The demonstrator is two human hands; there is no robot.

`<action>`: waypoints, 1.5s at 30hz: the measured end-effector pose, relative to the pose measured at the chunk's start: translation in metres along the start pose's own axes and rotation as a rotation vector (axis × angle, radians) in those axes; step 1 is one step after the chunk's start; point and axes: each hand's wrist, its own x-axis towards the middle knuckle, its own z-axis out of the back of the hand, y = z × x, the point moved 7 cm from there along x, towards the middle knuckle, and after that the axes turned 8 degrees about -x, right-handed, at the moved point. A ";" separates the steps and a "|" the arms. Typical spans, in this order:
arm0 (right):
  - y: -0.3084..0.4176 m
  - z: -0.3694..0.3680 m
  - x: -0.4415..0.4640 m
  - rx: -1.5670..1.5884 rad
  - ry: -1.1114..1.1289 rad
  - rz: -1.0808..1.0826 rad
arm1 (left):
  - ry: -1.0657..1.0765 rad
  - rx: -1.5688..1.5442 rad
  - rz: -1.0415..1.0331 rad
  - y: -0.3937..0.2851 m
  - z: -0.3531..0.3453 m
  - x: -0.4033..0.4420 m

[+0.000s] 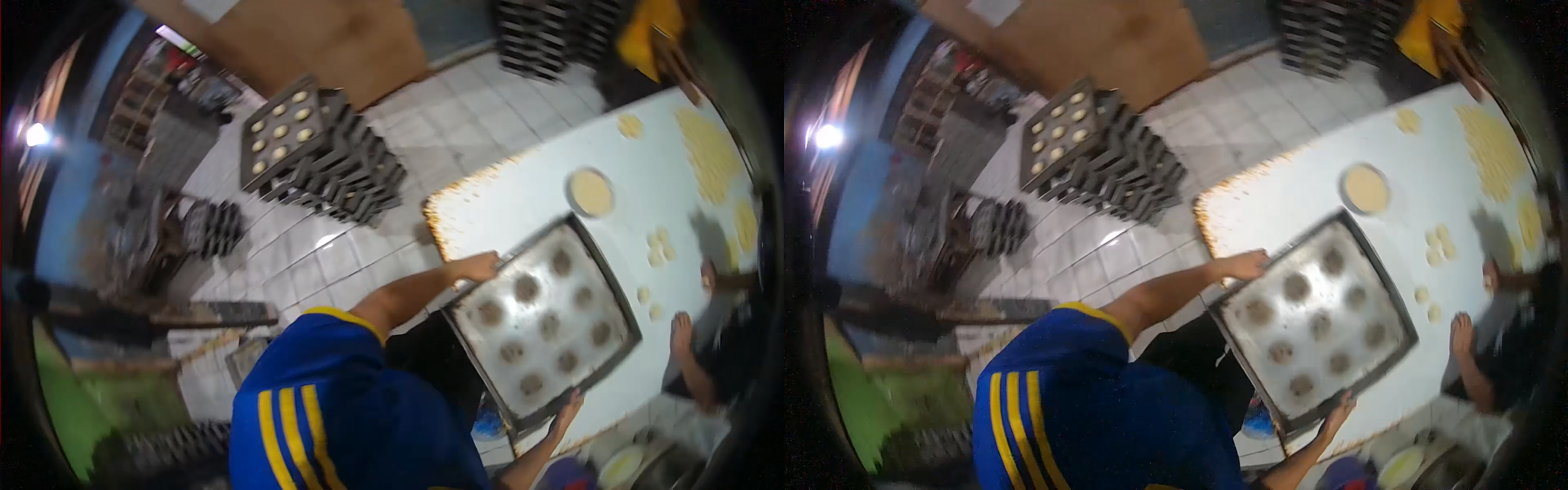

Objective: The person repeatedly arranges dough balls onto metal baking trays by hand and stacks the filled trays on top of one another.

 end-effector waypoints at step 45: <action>0.339 -0.106 0.147 -0.560 0.078 0.916 | 0.297 0.226 -0.400 -0.219 -0.007 0.252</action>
